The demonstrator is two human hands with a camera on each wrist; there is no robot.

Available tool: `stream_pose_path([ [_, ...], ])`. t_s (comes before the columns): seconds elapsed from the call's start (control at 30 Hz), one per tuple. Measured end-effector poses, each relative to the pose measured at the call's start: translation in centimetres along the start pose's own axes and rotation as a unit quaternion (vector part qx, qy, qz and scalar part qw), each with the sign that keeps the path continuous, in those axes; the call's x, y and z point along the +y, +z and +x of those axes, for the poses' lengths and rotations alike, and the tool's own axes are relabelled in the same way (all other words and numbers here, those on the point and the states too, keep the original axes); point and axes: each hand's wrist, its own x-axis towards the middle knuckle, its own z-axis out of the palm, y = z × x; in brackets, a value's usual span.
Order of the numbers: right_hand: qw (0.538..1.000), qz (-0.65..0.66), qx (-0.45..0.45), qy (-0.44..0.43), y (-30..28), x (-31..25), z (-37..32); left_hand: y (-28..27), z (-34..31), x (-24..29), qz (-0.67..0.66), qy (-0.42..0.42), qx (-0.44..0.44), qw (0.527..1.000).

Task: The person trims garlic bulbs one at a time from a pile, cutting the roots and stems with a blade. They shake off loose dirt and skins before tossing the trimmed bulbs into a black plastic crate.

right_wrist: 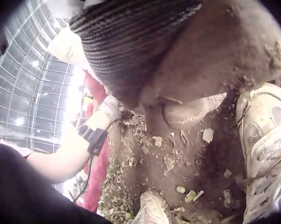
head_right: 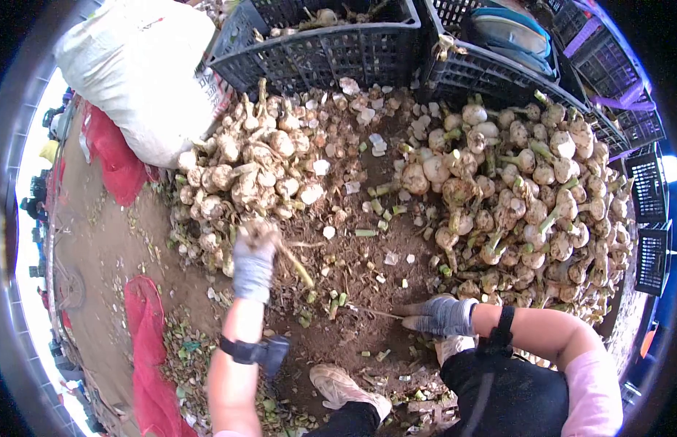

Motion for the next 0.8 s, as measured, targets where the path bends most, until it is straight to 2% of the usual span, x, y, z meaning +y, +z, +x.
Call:
stream_pose_path([
  [0.03, 0.998, -0.058, 0.02, -0.03, 0.2, 1.4, 1.2, 1.9, 1.1, 4.4, 0.009, 0.02, -0.037, 0.999],
  [0.13, 0.999, -0.033, -0.012, -0.012, 0.2, -0.2, 0.6, 7.5, 3.9, 16.7, 0.056, 0.162, -0.145, 0.974],
  [0.2, 0.998, -0.06, -0.01, -0.01, 0.1, -0.6, 0.8, 7.3, 7.9, 19.3, 0.054, 0.173, -0.127, 0.975],
  [0.3, 0.998, -0.041, -0.032, 0.023, -0.2, -1.9, 0.2, 5.8, 14.4, 16.7, 0.203, 0.153, -0.068, 0.965],
  [0.33, 0.999, -0.039, -0.03, 0.023, -0.3, -1.4, 0.4, 5.1, 17.3, 15.0, 0.25, 0.146, -0.048, 0.956],
  [0.37, 0.999, -0.035, -0.035, 0.009, -0.3, -0.6, 0.9, 3.2, 22.5, 10.9, 0.277, 0.121, -0.042, 0.952],
  [0.43, 0.999, -0.019, -0.042, -0.001, -0.2, 0.7, 1.8, 5.5, 16.7, 9.9, 0.445, -0.039, -0.002, 0.895],
  [0.47, 0.999, -0.017, -0.045, 0.002, -0.4, 0.6, 1.7, 6.8, 16.8, 8.1, 0.569, -0.16, -0.011, 0.807],
  [0.5, 0.999, 0.015, -0.039, 0.008, -0.6, 0.2, 1.3, 8.0, 14.2, 8.9, 0.653, -0.157, 0.01, 0.741],
  [0.53, 0.998, 0.048, -0.03, 0.013, -0.7, -0.3, 1.1, 8.4, 12.3, 9.4, 0.626, -0.175, -0.01, 0.76],
  [0.57, 0.998, 0.056, -0.029, -0.003, -0.9, -0.6, 0.9, 6.7, 12.2, 9.1, 0.64, -0.186, -0.087, 0.74],
  [0.6, 0.998, 0.057, -0.03, -0.005, -1.2, -0.7, 0.9, 4.8, 12.8, 6.5, 0.764, -0.112, -0.069, 0.631],
  [0.63, 0.998, 0.049, -0.032, -0.009, -1.3, -0.7, 0.9, 5.0, 9.8, 7.1, 0.72, -0.118, -0.047, 0.682],
  [0.7, 0.998, 0.041, -0.036, -0.02, -1.6, -0.7, 1.4, 4.4, 6.2, 6.3, 0.716, -0.063, -0.055, 0.693],
  [0.73, 0.998, 0.048, -0.042, -0.023, -1.6, -0.4, 1.6, 4.4, 5.1, 5.2, 0.719, -0.056, -0.036, 0.692],
  [0.77, 0.997, 0.054, -0.049, -0.025, -1.7, -0.1, 1.7, 3.0, 4.1, 2.6, 0.753, 0.033, -0.035, 0.656],
  [0.8, 0.997, 0.055, -0.05, -0.024, -1.9, 0.1, 1.9, 3.0, 2.9, 2.2, 0.761, 0.035, -0.065, 0.645],
])
